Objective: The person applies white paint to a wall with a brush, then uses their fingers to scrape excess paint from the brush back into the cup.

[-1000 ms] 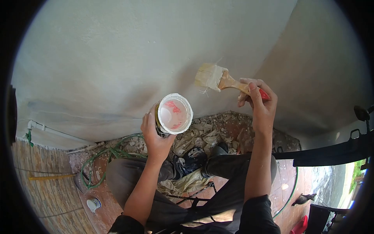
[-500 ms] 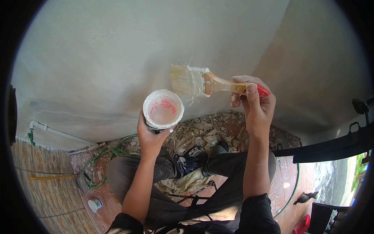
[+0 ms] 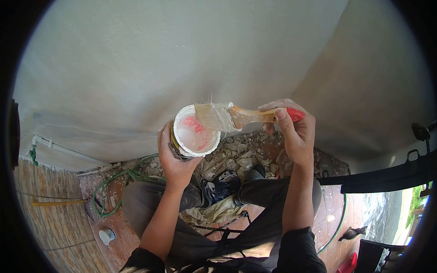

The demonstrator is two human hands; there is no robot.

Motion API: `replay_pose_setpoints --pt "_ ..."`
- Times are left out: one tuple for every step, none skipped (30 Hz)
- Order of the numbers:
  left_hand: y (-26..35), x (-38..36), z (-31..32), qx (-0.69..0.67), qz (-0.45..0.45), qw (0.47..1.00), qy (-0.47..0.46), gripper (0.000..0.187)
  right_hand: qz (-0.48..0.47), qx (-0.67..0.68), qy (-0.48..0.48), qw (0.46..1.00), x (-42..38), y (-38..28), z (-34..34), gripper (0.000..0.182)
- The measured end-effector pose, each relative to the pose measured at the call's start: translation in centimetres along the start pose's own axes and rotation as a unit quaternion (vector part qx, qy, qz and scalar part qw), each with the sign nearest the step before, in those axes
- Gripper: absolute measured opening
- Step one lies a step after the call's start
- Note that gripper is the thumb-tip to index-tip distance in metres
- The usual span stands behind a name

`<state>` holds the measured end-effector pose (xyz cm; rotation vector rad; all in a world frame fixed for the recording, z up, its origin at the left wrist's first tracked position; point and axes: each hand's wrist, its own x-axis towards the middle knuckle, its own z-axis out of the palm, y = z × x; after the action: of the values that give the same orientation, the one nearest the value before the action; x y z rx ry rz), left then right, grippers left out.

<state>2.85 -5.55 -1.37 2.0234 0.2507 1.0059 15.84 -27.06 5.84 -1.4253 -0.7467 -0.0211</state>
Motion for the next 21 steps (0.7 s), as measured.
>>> replay_pose_setpoints --pt "0.1 0.0 0.0 0.011 0.006 1.000 0.004 0.088 0.000 0.000 -0.001 1.000 -0.1 -0.1 0.0 0.028" --pt "0.2 0.0 0.0 0.022 0.012 1.000 0.009 0.087 0.008 0.005 0.004 1.000 -0.1 -0.2 0.0 0.028" --pt "0.2 0.0 0.0 0.022 0.012 1.000 0.010 0.087 0.017 0.010 0.009 1.000 -0.1 -0.3 0.0 0.028" --pt "0.2 -0.1 0.0 0.030 0.017 0.999 0.019 0.088 0.016 0.009 0.009 1.000 -0.2 -0.4 0.0 0.028" --pt "0.2 -0.1 0.0 0.039 0.022 0.999 0.027 0.088 0.016 0.007 0.009 1.000 -0.2 -0.5 0.0 0.028" --pt "0.2 -0.1 0.0 0.038 0.022 0.999 0.027 0.088 0.016 0.005 0.009 1.000 -0.2 -0.6 0.0 0.028" --pt "0.2 -0.1 -0.1 0.050 0.028 0.998 0.030 0.088 0.016 0.004 0.009 1.000 -0.3 -0.6 0.0 0.028" --pt "0.2 -0.2 -0.1 0.062 0.035 0.997 0.033 0.088 0.021 -0.008 0.007 1.000 -0.3 -0.6 0.0 0.029" --pt "0.2 -0.2 -0.1 0.061 0.035 0.997 0.033 0.088 0.026 -0.021 0.006 0.999 -0.4 -0.7 -0.1 0.031" --pt "0.2 -0.2 -0.1 0.071 0.034 0.996 0.034 0.088 0.026 -0.021 0.006 0.999 -0.4 -0.7 0.0 0.031" --pt "0.2 -0.3 -0.1 0.081 0.033 0.996 0.034 0.087 0.022 -0.016 0.013 1.000 -0.5 -0.6 0.2 0.031" --pt "0.2 -0.3 -0.1 0.081 0.033 0.996 0.034 0.087 0.018 -0.012 0.019 1.000 -0.5 -0.6 0.3 0.030" --pt "0.2 -0.2 -0.1 0.081 0.032 0.996 0.033 0.087 0.019 -0.012 0.019 1.000 -0.6 -0.7 0.5 0.030" --pt "0.2 -0.3 0.0 0.081 0.031 0.996 0.032 0.086 0.020 -0.008 0.021 1.000 -0.7 -0.8 0.6 0.030" --pt "0.2 -0.3 0.0 0.081 0.030 0.996 0.032 0.086 0.020 -0.003 0.024 1.000 -0.8 -0.9 0.7 0.030" --pt "0.3 -0.2 -0.1 0.094 0.037 0.994 0.033 0.086 0.020 -0.003 0.024 1.000 -0.8 -1.1 0.9 0.030" --pt "0.3 -0.2 -0.1 0.106 0.044 0.993 0.034 0.086 0.020 -0.004 0.019 1.000 -0.9 -1.3 1.1 0.030" --pt "0.2 -0.2 -0.1 0.106 0.044 0.993 0.034 0.086 0.019 -0.004 0.014 1.000 -0.9 -1.5 1.3 0.031" --pt "0.2 -0.2 -0.1 0.105 0.051 0.992 0.043 0.087 0.019 -0.004 0.014 1.000 -1.0 -1.6 1.4 0.031" --pt "0.1 -0.2 -0.1 0.104 0.059 0.991 0.052 0.087 0.027 0.008 0.012 1.000 -1.0 -1.7 1.5 0.031" --pt "0.2 -0.2 -0.2 0.104 0.059 0.991 0.052 0.087 0.034 0.020 0.011 0.999 -1.1 -1.8 1.6 0.032"
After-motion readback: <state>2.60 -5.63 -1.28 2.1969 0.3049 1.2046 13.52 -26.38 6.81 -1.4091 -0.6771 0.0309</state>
